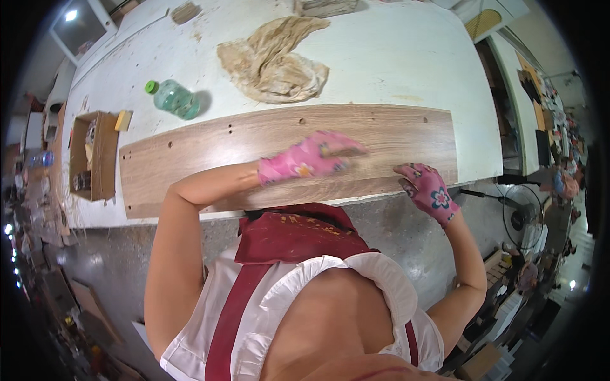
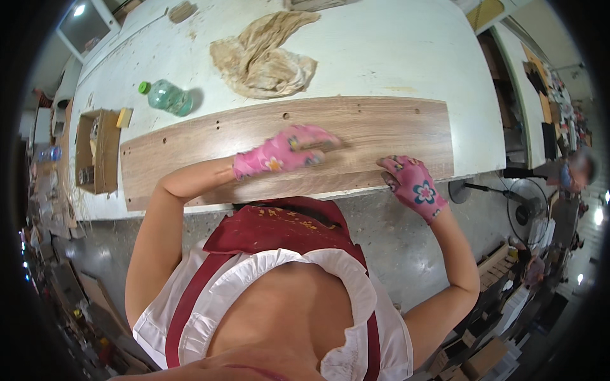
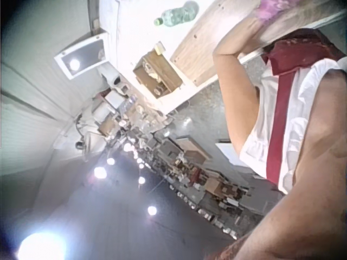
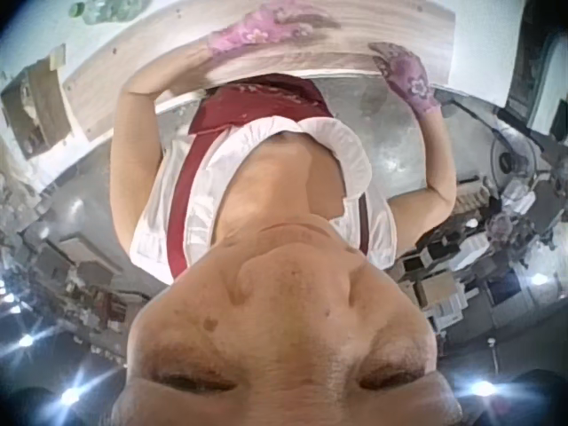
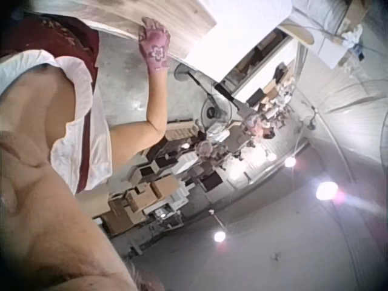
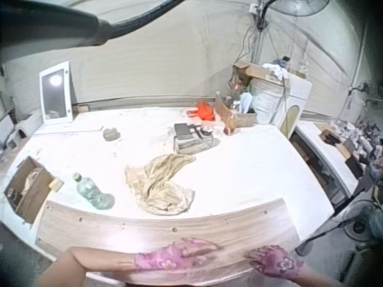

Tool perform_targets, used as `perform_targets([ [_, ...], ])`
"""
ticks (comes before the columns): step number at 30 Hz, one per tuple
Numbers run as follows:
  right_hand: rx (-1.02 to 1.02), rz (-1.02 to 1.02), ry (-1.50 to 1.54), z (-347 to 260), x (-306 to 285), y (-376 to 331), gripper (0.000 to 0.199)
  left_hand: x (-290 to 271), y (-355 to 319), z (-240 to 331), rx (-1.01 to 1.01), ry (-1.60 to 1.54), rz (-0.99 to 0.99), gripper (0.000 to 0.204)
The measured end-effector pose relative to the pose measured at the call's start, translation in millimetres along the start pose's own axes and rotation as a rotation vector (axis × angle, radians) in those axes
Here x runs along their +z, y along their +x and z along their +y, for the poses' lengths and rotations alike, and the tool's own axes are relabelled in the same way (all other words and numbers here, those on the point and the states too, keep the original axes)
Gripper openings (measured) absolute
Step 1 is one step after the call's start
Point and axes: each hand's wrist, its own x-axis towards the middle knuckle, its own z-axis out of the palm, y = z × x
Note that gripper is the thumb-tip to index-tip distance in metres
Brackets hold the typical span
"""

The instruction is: The person picks up wooden panels from a stack, places them on a table, and wipes the surfaces and edges with a cloth.

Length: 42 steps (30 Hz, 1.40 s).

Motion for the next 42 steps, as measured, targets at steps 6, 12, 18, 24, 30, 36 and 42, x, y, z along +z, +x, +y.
perform_targets([
  [6, -0.012, 0.266, 0.057, 3, 65, 30, 0.041, -63, -52, -65, -0.179, 0.432, 0.32, 0.041],
  [12, 0.061, 0.407, -0.062, -19, 125, 57, 0.046, -100, -31, -108, -0.58, 0.889, 0.375, 0.073],
  [18, 0.076, 0.481, -0.036, -25, 130, 60, 0.044, -130, -1, -178, -0.907, 0.943, 0.399, 0.096],
  [24, 0.051, 0.528, -0.069, -29, 133, 63, 0.046, -129, -16, -201, -0.698, 0.568, 0.668, 0.073],
  [30, 0.069, 0.495, -0.019, -22, 137, 63, 0.055, -116, -19, -125, -0.292, -0.507, 0.839, 0.056],
  [36, 0.072, 0.841, 1.169, -52, 116, 84, 0.068, -53, -10, -58, 0.042, -0.166, 0.422, 0.064],
  [42, 0.032, 0.63, 1.394, -53, 117, 128, 0.044, -3, -22, -29, -0.123, -0.214, 0.414, 0.052],
])
